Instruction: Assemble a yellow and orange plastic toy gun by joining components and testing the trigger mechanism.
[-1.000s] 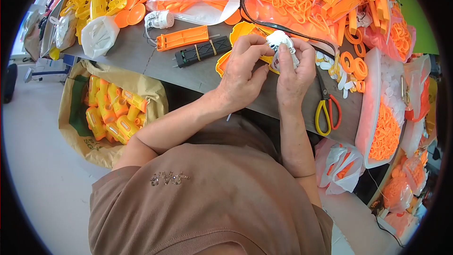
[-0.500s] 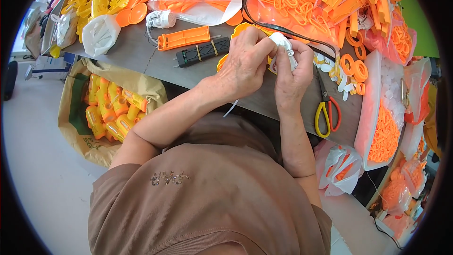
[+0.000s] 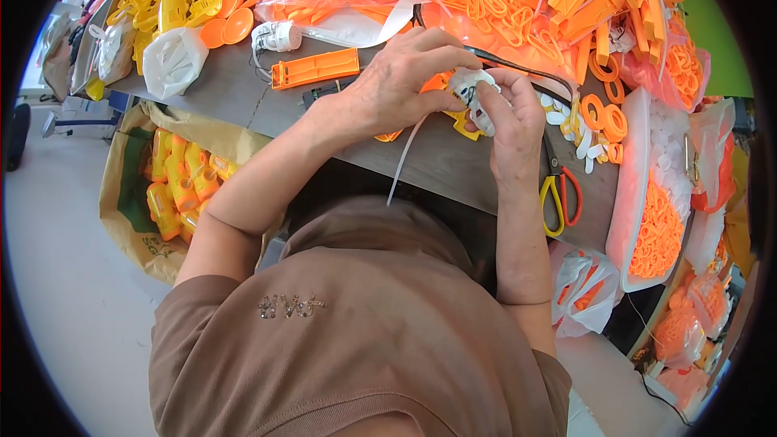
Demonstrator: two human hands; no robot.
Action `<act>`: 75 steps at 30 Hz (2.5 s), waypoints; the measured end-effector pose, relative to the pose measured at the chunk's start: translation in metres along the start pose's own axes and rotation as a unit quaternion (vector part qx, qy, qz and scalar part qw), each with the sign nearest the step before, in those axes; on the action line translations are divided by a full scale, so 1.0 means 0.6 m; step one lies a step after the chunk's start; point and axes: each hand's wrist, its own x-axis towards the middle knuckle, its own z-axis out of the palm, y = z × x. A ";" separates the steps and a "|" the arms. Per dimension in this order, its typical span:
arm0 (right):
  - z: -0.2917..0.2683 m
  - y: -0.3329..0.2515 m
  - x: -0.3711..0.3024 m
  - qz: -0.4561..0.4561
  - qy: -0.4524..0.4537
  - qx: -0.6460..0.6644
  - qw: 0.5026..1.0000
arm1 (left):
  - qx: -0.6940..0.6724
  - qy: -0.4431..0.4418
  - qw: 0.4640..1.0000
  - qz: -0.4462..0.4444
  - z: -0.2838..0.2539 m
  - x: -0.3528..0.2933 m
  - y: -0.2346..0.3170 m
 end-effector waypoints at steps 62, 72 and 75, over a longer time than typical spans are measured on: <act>-0.042 -0.033 0.036 -0.127 -0.167 -0.055 0.976 | -0.017 -0.075 0.997 0.013 -0.018 0.046 -0.065; -0.024 -0.020 0.035 -0.157 -0.125 -0.018 0.979 | -0.007 -0.029 0.999 0.012 -0.013 0.034 -0.072; -0.021 -0.021 0.032 -0.150 -0.114 -0.009 0.982 | 0.005 -0.023 1.000 0.010 -0.012 0.032 -0.070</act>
